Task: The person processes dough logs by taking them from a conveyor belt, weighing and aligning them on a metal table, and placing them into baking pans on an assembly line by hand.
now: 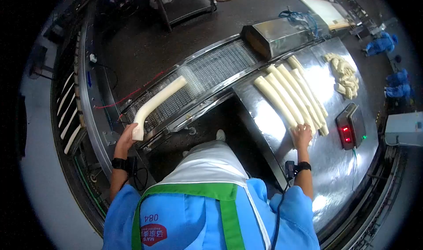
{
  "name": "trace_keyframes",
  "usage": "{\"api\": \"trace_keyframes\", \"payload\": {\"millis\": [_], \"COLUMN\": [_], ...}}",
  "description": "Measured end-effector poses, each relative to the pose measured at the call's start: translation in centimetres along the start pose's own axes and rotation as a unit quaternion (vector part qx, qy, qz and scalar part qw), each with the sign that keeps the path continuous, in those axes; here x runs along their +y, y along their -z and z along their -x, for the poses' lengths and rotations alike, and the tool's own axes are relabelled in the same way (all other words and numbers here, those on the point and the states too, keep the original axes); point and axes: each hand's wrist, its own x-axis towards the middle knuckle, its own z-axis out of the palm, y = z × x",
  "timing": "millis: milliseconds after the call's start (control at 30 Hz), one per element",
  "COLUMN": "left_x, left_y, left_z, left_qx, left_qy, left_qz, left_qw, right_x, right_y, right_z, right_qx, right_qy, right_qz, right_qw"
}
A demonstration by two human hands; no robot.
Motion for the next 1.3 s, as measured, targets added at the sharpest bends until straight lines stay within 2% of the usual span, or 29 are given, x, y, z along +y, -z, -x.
{"api": "trace_keyframes", "payload": {"millis": [33, 100, 133, 233, 367, 433, 467, 500, 533, 567, 600, 633, 700, 733, 767, 800, 867, 933, 1000, 1300], "left_x": [-0.8, -2.9, -2.6, -1.2, -0.8, -0.4, -1.2, -0.9, -1.0, -0.6, 0.0, 0.8, 3.0, 4.0, 4.9, 5.4, 6.7, 8.1, 9.3, 13.1], "left_y": [0.5, 1.9, 2.1, 1.8, 2.8, 2.7, 2.7, 2.5, 1.8, 1.2, 0.6, 0.3, -1.3, -1.8, -2.2, -2.2, -2.4, -2.9, -3.6, -4.4], "left_z": [-0.7, -2.8, -2.6, -0.9, 1.4, 2.9, 4.0, 4.9, 5.4, 5.5, 5.1, 5.7, 7.3, 8.4, 9.1, 8.9, 9.0, 9.6, 10.5, 11.1], "left_qx": [-0.007, 0.059, 0.020, -0.015, -0.083, -0.089, -0.088, -0.080, -0.085, -0.086, -0.116, -0.107, -0.108, -0.101, -0.099, -0.131, -0.151, -0.161, -0.164, -0.183], "left_qy": [-0.001, -0.065, -0.038, 0.003, -0.017, -0.062, -0.080, -0.074, -0.111, -0.114, -0.123, -0.144, -0.170, -0.175, -0.177, -0.188, -0.210, -0.224, -0.236, -0.262], "left_qz": [-0.001, 0.000, 0.000, 0.036, 0.095, 0.153, 0.163, 0.159, 0.204, 0.185, 0.171, 0.194, 0.224, 0.236, 0.245, 0.256, 0.252, 0.255, 0.218, 0.184], "left_qw": [1.000, 0.996, 0.999, 0.999, 0.992, 0.982, 0.979, 0.981, 0.969, 0.972, 0.971, 0.964, 0.954, 0.951, 0.948, 0.939, 0.933, 0.927, 0.933, 0.930], "right_x": [0.1, 0.4, 0.5, -0.4, -0.4, 2.0, 2.7, 3.6, 4.1, 3.7, 3.7, 4.0, 6.4, 6.5, 8.6, 8.1, 10.2, 13.2, 13.1, -0.4], "right_y": [0.2, 0.5, 0.8, 2.6, 1.3, -1.6, -1.2, -2.4, -2.4, -1.9, -1.7, -2.4, -4.8, -4.7, -6.9, -5.8, -8.7, -11.9, -11.1, 2.1], "right_z": [0.2, 0.2, 0.2, 0.9, 1.1, 0.0, 0.0, -0.5, -1.0, -1.2, -0.6, -1.5, -2.6, -2.8, -4.0, -3.9, -5.6, -6.3, -6.6, -0.7], "right_qx": [0.004, -0.014, -0.045, -0.083, -0.088, -0.074, -0.088, -0.080, -0.105, -0.137, -0.108, -0.132, -0.087, -0.094, -0.113, -0.146, -0.157, -0.131, -0.057, -0.105], "right_qy": [-0.005, 0.051, 0.052, 0.074, 0.040, 0.072, 0.097, 0.105, 0.094, 0.071, 0.075, 0.099, 0.122, 0.107, 0.076, 0.076, 0.013, 0.013, 0.149, 0.150], "right_qz": [0.002, 0.021, 0.026, 0.037, 0.028, -0.013, 0.026, -0.002, -0.024, 0.016, -0.002, 0.028, 0.049, -0.015, -0.030, -0.005, -0.094, -0.156, -0.060, 0.059], "right_qw": [1.000, 0.998, 0.997, 0.993, 0.995, 0.995, 0.991, 0.991, 0.990, 0.988, 0.991, 0.986, 0.987, 0.990, 0.990, 0.986, 0.983, 0.979, 0.985, 0.981]}}
